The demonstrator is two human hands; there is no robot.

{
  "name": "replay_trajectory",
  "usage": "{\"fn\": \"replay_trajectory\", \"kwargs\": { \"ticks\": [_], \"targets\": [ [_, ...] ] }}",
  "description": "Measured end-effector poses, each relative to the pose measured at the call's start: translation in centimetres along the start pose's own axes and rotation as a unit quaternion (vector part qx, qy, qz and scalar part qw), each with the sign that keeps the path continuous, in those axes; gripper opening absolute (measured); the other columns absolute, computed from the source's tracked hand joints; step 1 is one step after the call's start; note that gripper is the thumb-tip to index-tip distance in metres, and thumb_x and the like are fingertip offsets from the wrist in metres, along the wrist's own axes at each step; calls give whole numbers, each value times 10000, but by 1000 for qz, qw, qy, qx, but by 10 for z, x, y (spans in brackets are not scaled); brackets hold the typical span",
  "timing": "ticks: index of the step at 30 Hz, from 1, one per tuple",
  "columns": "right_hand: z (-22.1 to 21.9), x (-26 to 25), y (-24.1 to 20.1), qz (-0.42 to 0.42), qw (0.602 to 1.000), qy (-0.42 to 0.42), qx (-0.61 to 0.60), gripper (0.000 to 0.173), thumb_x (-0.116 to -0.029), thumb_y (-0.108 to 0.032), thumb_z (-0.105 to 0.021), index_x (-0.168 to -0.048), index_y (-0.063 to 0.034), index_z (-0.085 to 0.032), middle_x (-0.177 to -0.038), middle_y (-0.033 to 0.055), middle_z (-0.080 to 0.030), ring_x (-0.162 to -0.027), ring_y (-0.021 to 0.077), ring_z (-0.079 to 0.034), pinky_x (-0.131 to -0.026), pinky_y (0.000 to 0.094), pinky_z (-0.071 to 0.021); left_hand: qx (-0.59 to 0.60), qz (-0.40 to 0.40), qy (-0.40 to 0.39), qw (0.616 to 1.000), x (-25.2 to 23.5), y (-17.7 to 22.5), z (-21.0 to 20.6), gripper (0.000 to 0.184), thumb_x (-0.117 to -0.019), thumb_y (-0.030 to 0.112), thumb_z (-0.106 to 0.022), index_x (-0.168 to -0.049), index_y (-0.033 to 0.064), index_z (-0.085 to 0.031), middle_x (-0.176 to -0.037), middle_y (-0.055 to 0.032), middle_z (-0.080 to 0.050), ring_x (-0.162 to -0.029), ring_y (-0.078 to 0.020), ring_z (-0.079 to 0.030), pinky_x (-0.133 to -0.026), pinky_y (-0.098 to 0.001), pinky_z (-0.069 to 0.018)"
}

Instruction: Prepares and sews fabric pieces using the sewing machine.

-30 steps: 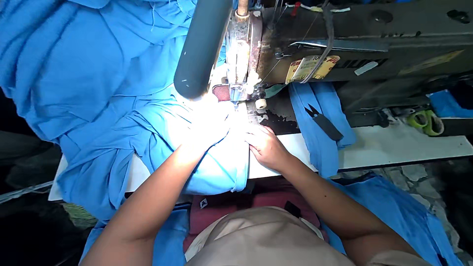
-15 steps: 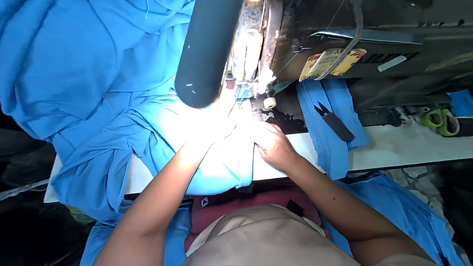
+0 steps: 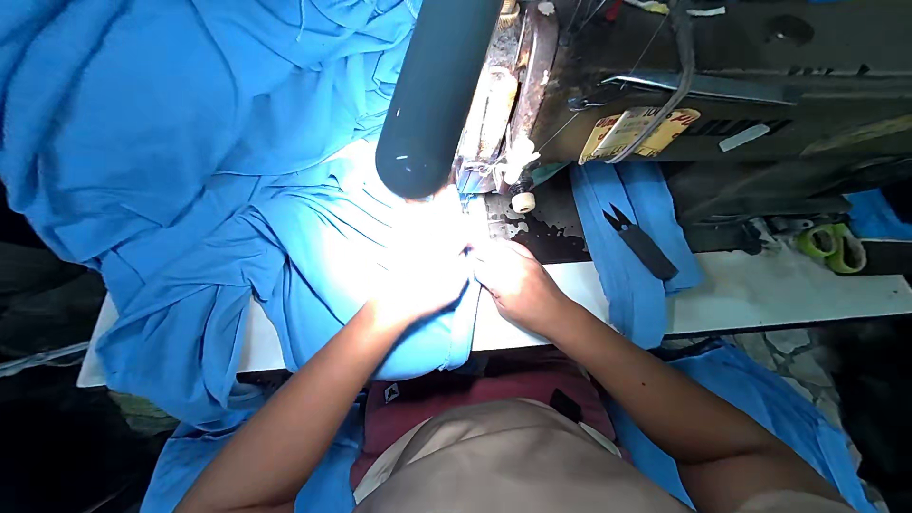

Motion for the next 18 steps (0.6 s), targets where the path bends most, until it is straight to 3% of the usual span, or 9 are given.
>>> {"fn": "replay_trajectory", "kwargs": {
  "ticks": [2,4,8,11,18],
  "targets": [
    [0,0,0,4,1000,8,2,134,-907,-16,-583,-860,-16,-708,-901,140,-694,-992,309,-688,-937,474,-532,16,-10,-42,999,4,7,-18,429,-962,125,-480,-1346,32,-647,-1223,-146,-704,-1106,-276,-686,-926,-483,-538],
    [-1,1,0,1,1000,13,9,142,-917,-30,-582,-843,-26,-703,-896,138,-700,-989,308,-698,-918,476,-544,-26,-26,-45,998,7,10,-25,509,-925,147,-488,-1396,-11,-599,-1323,-177,-664,-1213,-312,-644,-993,-509,-495],
    [-3,3,0,-6,1000,21,14,162,-929,-50,-579,-906,-37,-739,-1041,149,-742,-1090,306,-700,-956,475,-537,-62,-46,-26,997,4,8,-27,485,-867,187,-507,-1287,-14,-643,-1242,-154,-671,-1153,-287,-644,-921,-464,-518],
    [-4,2,-1,-4,1000,25,17,148,-919,-40,-580,-897,-40,-726,-1033,156,-729,-1084,315,-697,-949,488,-540,-80,-85,-20,993,2,4,-26,483,-891,219,-478,-1281,-1,-659,-1304,-142,-659,-1231,-289,-605,-989,-471,-483],
    [-5,2,-1,4,1000,23,16,153,-940,-70,-581,-914,-46,-730,-1000,148,-713,-1065,309,-687,-956,495,-529,-120,-150,-36,981,-3,-2,-26,504,-923,249,-433,-1277,-11,-679,-1326,-159,-656,-1279,-314,-582,-1066,-483,-433]
  ]
}}
Point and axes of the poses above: each hand's wrist, its own x-axis away from the middle knuckle, its own z-axis out of the back of the hand, y = z × x, the point moved 8 cm from there along -x, towards the middle knuckle
